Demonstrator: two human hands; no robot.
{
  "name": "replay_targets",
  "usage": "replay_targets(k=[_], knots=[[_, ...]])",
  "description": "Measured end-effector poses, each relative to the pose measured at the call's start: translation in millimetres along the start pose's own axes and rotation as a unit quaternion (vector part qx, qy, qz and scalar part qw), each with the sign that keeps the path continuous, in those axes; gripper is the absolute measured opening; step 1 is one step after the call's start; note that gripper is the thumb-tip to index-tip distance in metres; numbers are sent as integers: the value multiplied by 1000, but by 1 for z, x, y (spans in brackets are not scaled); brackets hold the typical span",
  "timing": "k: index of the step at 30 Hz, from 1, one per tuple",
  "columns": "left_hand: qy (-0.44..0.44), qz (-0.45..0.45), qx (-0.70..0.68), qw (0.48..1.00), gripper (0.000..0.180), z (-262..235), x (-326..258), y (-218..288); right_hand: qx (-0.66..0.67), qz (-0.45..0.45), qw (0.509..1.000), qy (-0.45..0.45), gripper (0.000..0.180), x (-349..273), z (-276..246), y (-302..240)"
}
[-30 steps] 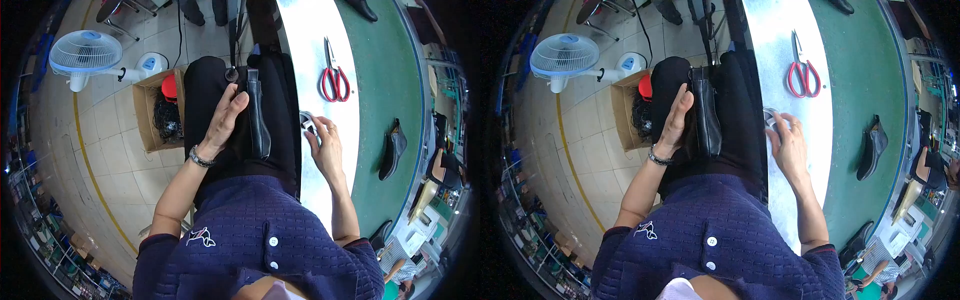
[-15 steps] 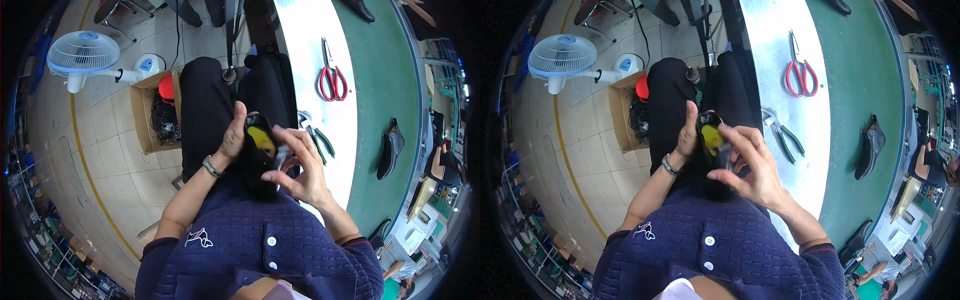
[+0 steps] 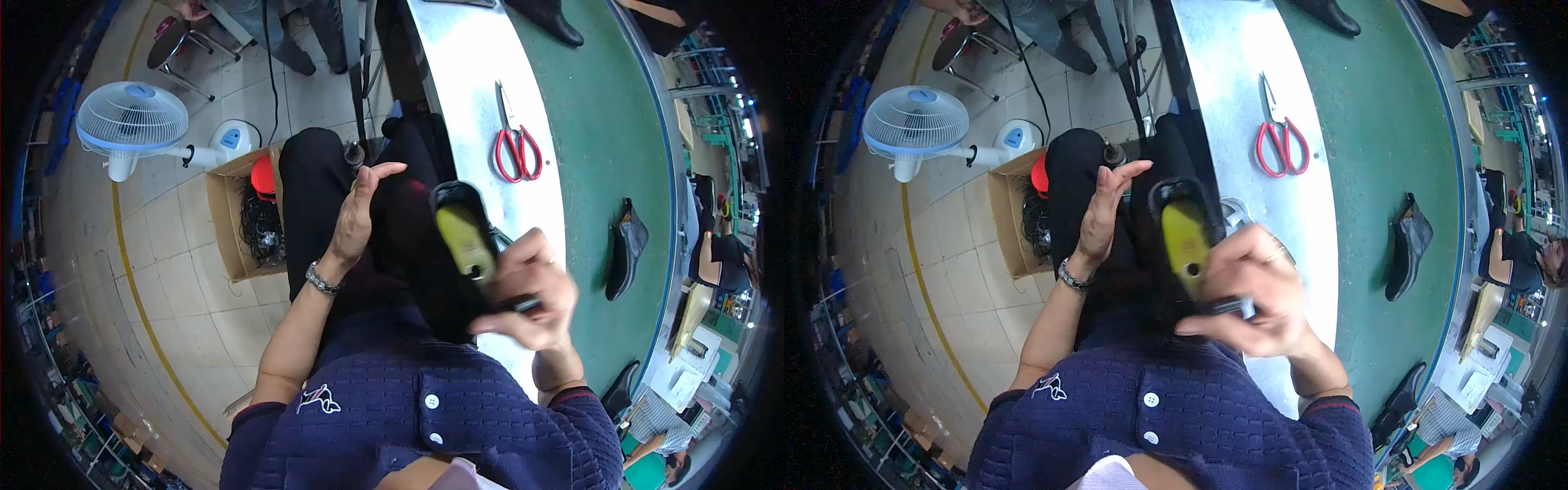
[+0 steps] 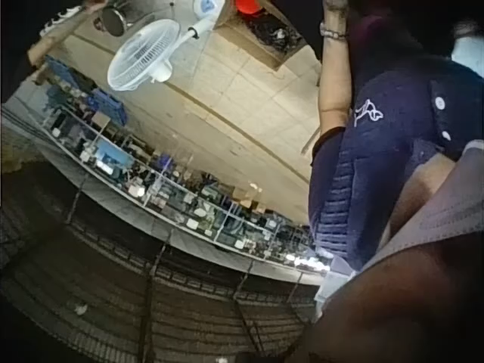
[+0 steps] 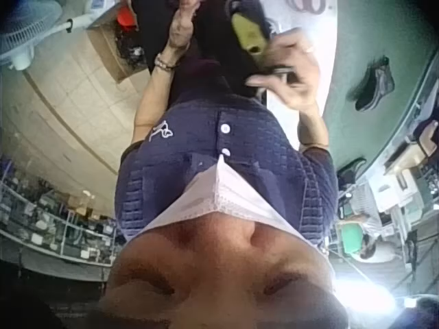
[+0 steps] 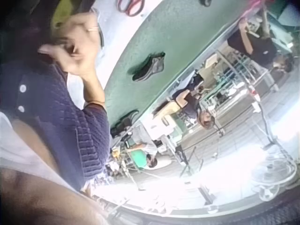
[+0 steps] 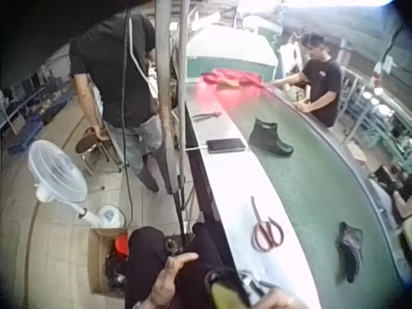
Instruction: Trimming excess material and inspecting a black boot during shoe manufacturing.
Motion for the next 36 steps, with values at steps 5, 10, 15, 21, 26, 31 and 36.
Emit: replay_targets(k=[5, 10, 15, 21, 26, 31, 36], knots=[[-105, -164, -333, 922, 78, 35, -1, -36, 403, -148, 865, 260, 40, -12, -71, 3], [-199, -14, -363, 910, 107, 59, -7, 29, 522, -131, 744, 396, 30, -37, -133, 49], [-205, 206, -20, 957, 76, 61, 0, 83, 555, -11, 744, 373, 31, -60, -116, 145], [-287, 291, 25, 912, 43, 90, -25, 146, 623, 79, 721, 292, 48, -55, -70, 200], [-267, 403, 229, 845, 28, 105, -47, 168, 472, 229, 773, 357, 66, -29, -86, 230], [-252, 507, 414, 713, 17, 129, -61, 145, 399, 222, 854, 249, 66, 6, -80, 176], [-239, 523, 459, 677, 15, 138, -65, 125, 361, 223, 855, 298, 66, 4, -83, 171]])
Point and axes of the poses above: each hand's wrist, its own x-axis towards the middle knuckle, its own z-axis out of the palm, y = z × x, the point moved 7 cm from there along x, towards the middle knuckle, and after that the axes turned 2 degrees about x, right-handed, at the moved point
